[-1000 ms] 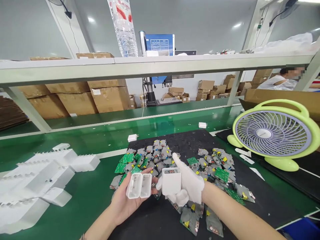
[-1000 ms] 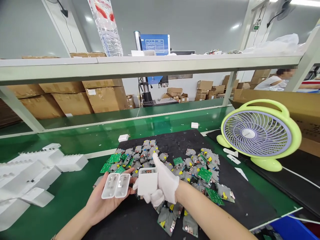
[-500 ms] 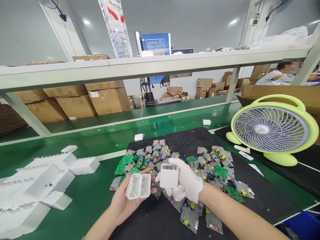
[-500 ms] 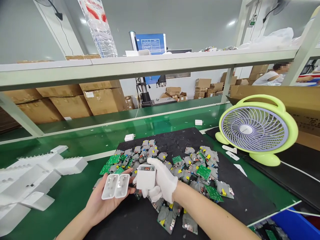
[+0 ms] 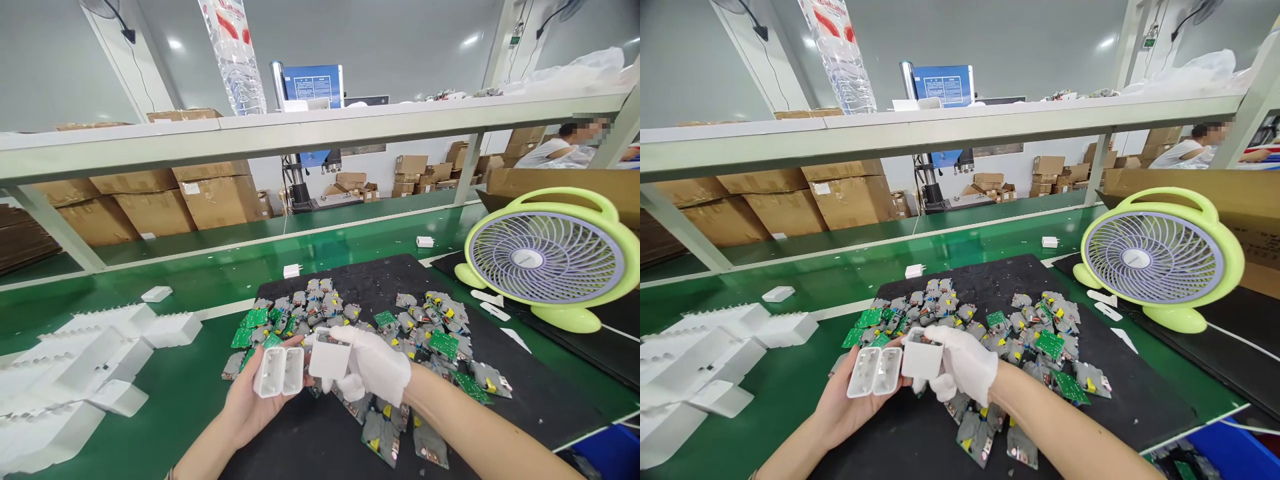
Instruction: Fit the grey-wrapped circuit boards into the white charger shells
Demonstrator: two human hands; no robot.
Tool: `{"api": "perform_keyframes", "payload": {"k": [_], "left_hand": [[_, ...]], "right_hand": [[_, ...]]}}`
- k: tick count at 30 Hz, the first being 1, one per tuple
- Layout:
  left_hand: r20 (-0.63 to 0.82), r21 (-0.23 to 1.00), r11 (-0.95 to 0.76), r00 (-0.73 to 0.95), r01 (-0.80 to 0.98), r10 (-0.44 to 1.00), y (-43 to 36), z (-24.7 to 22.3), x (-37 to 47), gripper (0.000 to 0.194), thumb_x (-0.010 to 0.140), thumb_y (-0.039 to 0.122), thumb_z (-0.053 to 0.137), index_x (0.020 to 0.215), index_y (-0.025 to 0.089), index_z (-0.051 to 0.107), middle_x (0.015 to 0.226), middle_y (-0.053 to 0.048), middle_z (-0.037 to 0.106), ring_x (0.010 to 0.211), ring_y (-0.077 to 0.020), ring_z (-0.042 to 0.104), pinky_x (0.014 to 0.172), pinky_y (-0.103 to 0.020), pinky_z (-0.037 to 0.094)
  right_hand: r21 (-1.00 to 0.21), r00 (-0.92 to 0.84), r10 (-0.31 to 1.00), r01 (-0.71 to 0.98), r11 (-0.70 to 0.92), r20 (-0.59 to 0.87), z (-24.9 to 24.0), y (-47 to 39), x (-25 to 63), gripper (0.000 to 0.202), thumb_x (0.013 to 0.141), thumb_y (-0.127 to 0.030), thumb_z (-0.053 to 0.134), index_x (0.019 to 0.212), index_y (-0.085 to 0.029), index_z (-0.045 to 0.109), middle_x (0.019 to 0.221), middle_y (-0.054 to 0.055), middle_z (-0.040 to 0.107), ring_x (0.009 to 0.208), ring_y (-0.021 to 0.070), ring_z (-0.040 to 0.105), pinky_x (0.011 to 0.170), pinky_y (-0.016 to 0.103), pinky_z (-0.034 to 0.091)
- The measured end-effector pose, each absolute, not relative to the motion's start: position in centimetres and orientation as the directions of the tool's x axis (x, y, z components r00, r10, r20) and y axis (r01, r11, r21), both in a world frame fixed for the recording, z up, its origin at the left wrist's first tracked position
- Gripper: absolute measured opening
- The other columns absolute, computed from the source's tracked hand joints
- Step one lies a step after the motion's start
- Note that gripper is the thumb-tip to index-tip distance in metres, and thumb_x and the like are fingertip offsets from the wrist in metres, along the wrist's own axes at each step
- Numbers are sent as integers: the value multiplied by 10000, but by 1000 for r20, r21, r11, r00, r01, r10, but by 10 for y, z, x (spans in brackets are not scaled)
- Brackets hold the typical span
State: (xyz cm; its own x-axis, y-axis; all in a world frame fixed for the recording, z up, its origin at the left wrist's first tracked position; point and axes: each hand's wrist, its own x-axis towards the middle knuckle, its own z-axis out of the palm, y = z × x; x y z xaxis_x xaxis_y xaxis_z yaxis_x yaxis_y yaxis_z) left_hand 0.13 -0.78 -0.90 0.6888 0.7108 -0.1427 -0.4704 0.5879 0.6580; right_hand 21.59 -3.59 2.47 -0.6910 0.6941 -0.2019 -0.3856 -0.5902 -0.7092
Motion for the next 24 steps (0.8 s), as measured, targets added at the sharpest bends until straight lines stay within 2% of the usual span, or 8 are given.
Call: {"api": "perform_keyframes", "payload": {"k": [2,5,8,10,14,17,21,24], "left_hand": [[-157,639,597,678,-484,718,-8,-10,1,466,876,459,404,1145,143,615,1076,-110,676,937,-273,641,854,-368,459],[-146,661,581,678,-474,720,-7,-9,2,501,867,484,401,1158,132,606,1030,-113,687,903,-283,647,848,-370,453],[-133,692,563,687,-451,714,-7,-7,2,525,859,504,401,1169,127,595,1019,-132,686,896,-299,647,846,-368,439],[-134,704,560,693,-436,708,-7,-7,2,536,854,517,400,1176,132,588,1048,-148,675,905,-305,646,848,-370,430],[-134,715,553,693,-427,708,-8,-6,2,552,850,532,393,1184,135,579,1050,-156,674,904,-309,647,865,-382,416],[-132,717,550,692,-428,710,-8,-6,2,550,849,532,394,1188,140,578,1060,-155,670,910,-311,645,865,-381,414],[-138,715,556,693,-424,707,-7,-6,3,549,848,533,393,1184,142,582,1063,-154,668,907,-309,644,855,-374,419],[-122,709,560,708,-428,696,-7,-6,3,534,853,522,392,1176,145,591,1067,-148,666,907,-305,643,847,-367,427]], "right_hand": [[-746,-664,734,-416,-520,-141,23,-37,214,433,864,-479,357,1006,-116,543,679,83,640,378,94,471,397,207,360],[-680,-625,772,-517,-520,-115,23,-35,211,444,865,-477,336,940,-91,543,706,95,629,482,156,574,506,281,448],[-583,-596,795,-610,-537,-110,25,-32,211,378,878,-445,352,944,-114,523,738,93,623,522,142,568,532,262,432],[-565,-568,817,-644,-516,-100,26,-30,213,346,882,-444,385,997,-140,507,754,86,627,517,119,543,527,234,404],[-582,-540,833,-644,-498,-115,25,-31,215,322,878,-442,419,1094,-211,480,745,59,633,474,98,507,489,205,340],[-610,-465,878,-664,-432,-116,25,-34,214,336,870,-418,439,1133,-212,476,711,50,625,452,103,499,465,210,318],[-621,-327,935,-707,-338,-137,29,-37,211,278,851,-359,494,1082,-205,504,702,42,606,493,117,539,441,195,298],[-612,-301,939,-716,-336,-164,30,-34,213,247,842,-329,512,1061,-214,522,713,38,597,553,132,575,425,176,291]]}}
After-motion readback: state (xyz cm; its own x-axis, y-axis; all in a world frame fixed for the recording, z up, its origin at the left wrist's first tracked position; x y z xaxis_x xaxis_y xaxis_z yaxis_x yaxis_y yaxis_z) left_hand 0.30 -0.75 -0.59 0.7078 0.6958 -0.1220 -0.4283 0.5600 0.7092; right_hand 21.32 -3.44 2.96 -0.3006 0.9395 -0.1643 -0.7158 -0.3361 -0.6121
